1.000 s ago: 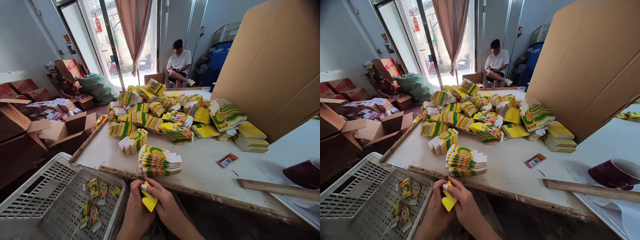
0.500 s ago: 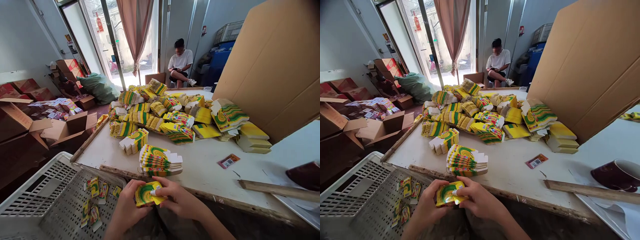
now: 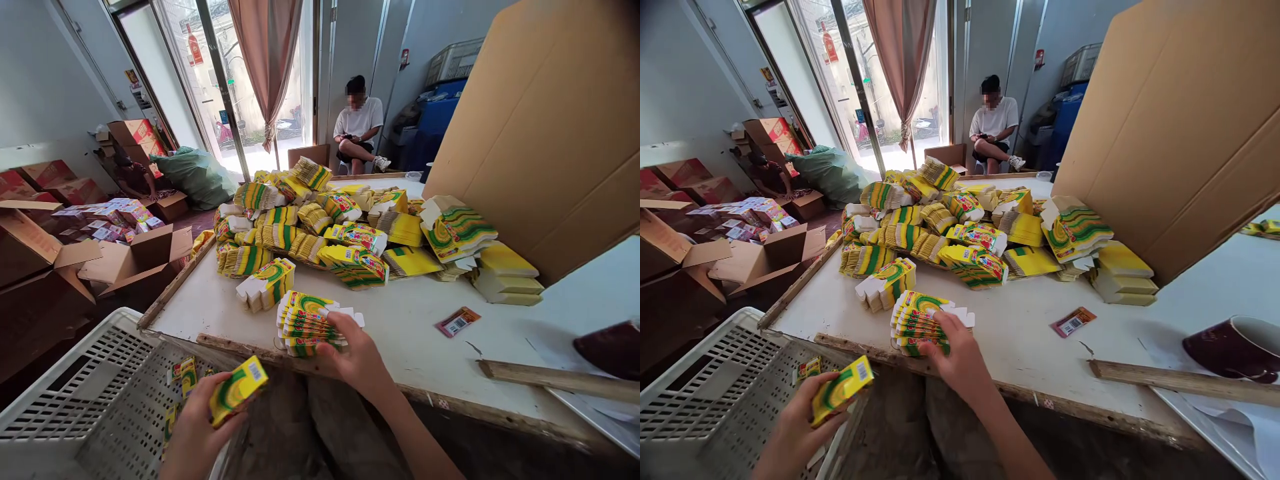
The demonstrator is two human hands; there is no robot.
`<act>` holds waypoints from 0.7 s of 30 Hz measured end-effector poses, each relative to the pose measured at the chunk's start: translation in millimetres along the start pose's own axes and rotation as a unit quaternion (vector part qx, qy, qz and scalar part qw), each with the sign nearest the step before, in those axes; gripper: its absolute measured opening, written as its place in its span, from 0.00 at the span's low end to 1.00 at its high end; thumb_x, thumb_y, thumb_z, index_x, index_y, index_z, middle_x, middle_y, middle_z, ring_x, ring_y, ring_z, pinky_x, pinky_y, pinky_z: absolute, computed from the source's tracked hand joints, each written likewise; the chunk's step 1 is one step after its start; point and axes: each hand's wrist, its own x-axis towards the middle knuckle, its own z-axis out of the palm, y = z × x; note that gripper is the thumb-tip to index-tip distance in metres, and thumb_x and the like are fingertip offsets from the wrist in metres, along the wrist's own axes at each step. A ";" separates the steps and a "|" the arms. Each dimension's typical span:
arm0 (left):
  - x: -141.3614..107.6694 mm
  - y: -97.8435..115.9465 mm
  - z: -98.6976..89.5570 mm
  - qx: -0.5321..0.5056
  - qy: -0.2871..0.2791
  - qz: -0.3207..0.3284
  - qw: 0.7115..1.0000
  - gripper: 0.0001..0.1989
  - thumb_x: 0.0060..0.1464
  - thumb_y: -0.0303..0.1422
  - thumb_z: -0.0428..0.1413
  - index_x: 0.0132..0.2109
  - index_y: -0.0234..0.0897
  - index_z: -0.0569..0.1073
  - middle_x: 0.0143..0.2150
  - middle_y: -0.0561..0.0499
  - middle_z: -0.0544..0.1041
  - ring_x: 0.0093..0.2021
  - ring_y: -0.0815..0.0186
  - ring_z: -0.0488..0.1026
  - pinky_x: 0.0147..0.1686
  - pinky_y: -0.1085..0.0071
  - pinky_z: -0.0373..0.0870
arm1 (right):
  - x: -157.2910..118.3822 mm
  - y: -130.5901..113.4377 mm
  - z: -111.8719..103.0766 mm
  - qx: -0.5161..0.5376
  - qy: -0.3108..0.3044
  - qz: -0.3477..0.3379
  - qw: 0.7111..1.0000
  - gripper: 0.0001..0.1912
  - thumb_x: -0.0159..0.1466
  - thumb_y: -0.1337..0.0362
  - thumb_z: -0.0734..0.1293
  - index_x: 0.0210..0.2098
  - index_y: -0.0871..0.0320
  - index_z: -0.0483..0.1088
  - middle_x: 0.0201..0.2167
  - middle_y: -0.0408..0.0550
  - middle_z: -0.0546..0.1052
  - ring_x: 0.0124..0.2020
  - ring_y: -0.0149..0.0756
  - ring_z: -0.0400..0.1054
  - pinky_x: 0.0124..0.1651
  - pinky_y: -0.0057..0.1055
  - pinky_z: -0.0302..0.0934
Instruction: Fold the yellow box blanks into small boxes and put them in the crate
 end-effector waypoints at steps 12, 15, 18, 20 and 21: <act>0.5 -32.7 16.4 -0.038 -0.003 -0.038 0.999 0.26 0.49 0.53 0.59 0.51 0.43 0.76 0.56 0.43 0.77 0.59 0.45 0.70 0.57 0.47 0.68 | 19.9 7.6 5.1 -0.215 -0.010 0.020 0.976 0.17 0.58 0.76 0.67 0.47 0.58 0.68 0.43 0.55 0.75 0.46 0.47 0.69 0.49 0.44 0.64; 11.6 6.0 51.8 -0.210 -0.035 0.004 0.977 0.30 0.48 0.49 0.63 0.56 0.44 0.72 0.58 0.44 0.76 0.59 0.48 0.71 0.57 0.51 0.69 | 14.8 -16.3 4.3 -0.146 0.025 0.031 0.988 0.20 0.56 0.77 0.66 0.47 0.57 0.65 0.43 0.52 0.73 0.45 0.45 0.68 0.48 0.42 0.64; 16.7 48.7 77.7 -0.419 -0.018 0.027 0.907 0.36 0.49 0.50 0.62 0.63 0.46 0.64 0.59 0.44 0.74 0.59 0.50 0.71 0.57 0.55 0.71 | -0.6 -42.3 15.0 0.028 -0.061 0.034 0.997 0.19 0.55 0.75 0.68 0.44 0.54 0.64 0.35 0.44 0.72 0.36 0.37 0.67 0.40 0.32 0.63; 18.2 70.4 83.6 -0.518 0.015 0.017 0.855 0.30 0.55 0.53 0.54 0.61 0.49 0.66 0.57 0.46 0.76 0.57 0.51 0.73 0.53 0.54 0.73 | -14.5 -55.0 27.7 0.188 -0.152 0.060 0.969 0.20 0.52 0.72 0.71 0.41 0.54 0.63 0.32 0.39 0.70 0.32 0.32 0.65 0.34 0.26 0.61; 19.4 77.0 83.2 -0.555 0.028 0.010 0.832 0.26 0.56 0.54 0.50 0.57 0.50 0.69 0.54 0.48 0.77 0.55 0.51 0.73 0.50 0.55 0.74 | -21.6 -58.8 35.4 0.265 -0.168 0.095 0.945 0.20 0.52 0.69 0.73 0.40 0.54 0.63 0.31 0.38 0.69 0.30 0.30 0.64 0.32 0.24 0.60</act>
